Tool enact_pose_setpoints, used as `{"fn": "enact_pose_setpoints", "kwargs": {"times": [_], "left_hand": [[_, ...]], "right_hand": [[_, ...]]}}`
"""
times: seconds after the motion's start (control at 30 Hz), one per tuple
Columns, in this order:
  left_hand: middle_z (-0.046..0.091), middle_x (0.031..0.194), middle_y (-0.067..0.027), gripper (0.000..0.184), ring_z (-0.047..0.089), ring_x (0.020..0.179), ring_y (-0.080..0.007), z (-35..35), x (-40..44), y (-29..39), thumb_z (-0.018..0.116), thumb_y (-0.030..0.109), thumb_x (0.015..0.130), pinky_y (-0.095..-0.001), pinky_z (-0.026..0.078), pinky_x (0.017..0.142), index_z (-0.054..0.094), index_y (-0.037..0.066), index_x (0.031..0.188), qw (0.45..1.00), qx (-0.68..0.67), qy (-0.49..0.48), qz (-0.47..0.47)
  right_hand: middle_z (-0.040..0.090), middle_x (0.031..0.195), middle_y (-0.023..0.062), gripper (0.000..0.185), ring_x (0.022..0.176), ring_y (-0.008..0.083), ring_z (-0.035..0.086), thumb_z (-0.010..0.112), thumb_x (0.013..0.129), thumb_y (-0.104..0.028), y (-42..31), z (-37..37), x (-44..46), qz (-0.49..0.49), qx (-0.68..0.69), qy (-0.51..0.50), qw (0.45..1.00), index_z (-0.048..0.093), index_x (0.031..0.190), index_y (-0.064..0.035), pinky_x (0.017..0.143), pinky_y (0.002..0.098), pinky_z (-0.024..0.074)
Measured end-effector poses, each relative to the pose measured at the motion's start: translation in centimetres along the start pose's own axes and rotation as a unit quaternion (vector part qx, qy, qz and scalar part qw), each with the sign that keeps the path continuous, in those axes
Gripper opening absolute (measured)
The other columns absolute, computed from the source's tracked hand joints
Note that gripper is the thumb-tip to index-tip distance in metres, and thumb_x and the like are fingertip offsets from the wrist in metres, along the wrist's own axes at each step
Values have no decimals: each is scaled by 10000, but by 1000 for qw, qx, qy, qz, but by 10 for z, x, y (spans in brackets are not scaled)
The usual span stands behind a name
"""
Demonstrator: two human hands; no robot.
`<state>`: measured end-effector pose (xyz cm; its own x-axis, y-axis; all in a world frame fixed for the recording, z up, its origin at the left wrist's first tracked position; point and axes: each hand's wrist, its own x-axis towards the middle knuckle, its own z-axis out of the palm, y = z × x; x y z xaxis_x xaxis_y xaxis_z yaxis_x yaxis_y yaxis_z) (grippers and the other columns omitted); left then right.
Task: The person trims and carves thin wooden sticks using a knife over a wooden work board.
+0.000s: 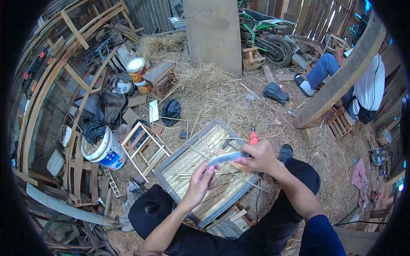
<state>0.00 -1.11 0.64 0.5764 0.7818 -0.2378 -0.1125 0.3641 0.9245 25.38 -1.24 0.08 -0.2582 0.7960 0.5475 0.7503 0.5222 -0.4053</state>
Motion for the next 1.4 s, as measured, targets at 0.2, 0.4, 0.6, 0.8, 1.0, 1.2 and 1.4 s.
{"fn": "enact_pose_setpoints", "kwargs": {"times": [0.2, 0.4, 0.6, 0.8, 1.0, 1.2, 1.4], "left_hand": [[565, 876, -36, 188, 523, 800, -102, 10, 8, 1, 504, 29, 961, -265, 443, 737, 545, 14, 1144, 984, 155, 27, 83], [609, 1003, -81, 233, 574, 932, -155, 19, 11, 12, 523, 19, 950, -298, 468, 848, 553, -13, 1179, 954, 264, 31, 139], [598, 1022, -85, 223, 569, 949, -147, 26, 11, 15, 538, 34, 959, -278, 457, 844, 567, -18, 1174, 950, 282, 31, 126], [603, 833, -101, 205, 496, 698, -133, 32, 14, 13, 542, 66, 964, -291, 427, 639, 595, -33, 1135, 947, 262, 50, 177], [562, 733, -55, 198, 439, 626, -104, 28, 14, 7, 538, 98, 979, -289, 363, 550, 603, -26, 1119, 951, 264, 32, 156], [586, 825, -25, 238, 481, 709, -78, 28, 3, 0, 510, 187, 1027, -261, 405, 611, 592, -24, 1100, 970, 214, 1, 116], [578, 879, -15, 247, 485, 747, -58, 18, -6, -3, 486, 211, 1045, -225, 408, 666, 589, 2, 1126, 982, 182, -12, 41]], "right_hand": [[540, 503, 64, 410, 443, 238, 577, 707, 833, -494, -19, 17, 8, -33, 57, -70, 995, 618, 799, -95, 445, 379, 436], [535, 496, 50, 420, 445, 234, 581, 700, 830, -510, -9, 26, 10, -82, 61, -25, 994, 627, 814, -96, 424, 372, 416], [506, 480, 29, 444, 423, 215, 555, 691, 814, -537, -9, 10, 16, -94, 18, -10, 995, 620, 757, -102, 404, 359, 387], [454, 489, 19, 462, 429, 204, 528, 740, 754, -517, -5, 2, 12, -93, 0, -4, 996, 552, 665, -104, 422, 351, 373], [472, 513, 22, 442, 445, 212, 535, 764, 729, -500, -7, -4, 8, -90, -26, -20, 995, 575, 674, -104, 430, 354, 382], [516, 508, 53, 412, 448, 222, 565, 706, 846, -449, 15, -17, 7, 94, 6, 88, 992, 561, 706, -90, 445, 352, 413], [538, 528, 93, 374, 453, 237, 581, 698, 869, -412, 45, -52, 1, 142, -56, 143, 978, 588, 739, -80, 450, 359, 431]]}}
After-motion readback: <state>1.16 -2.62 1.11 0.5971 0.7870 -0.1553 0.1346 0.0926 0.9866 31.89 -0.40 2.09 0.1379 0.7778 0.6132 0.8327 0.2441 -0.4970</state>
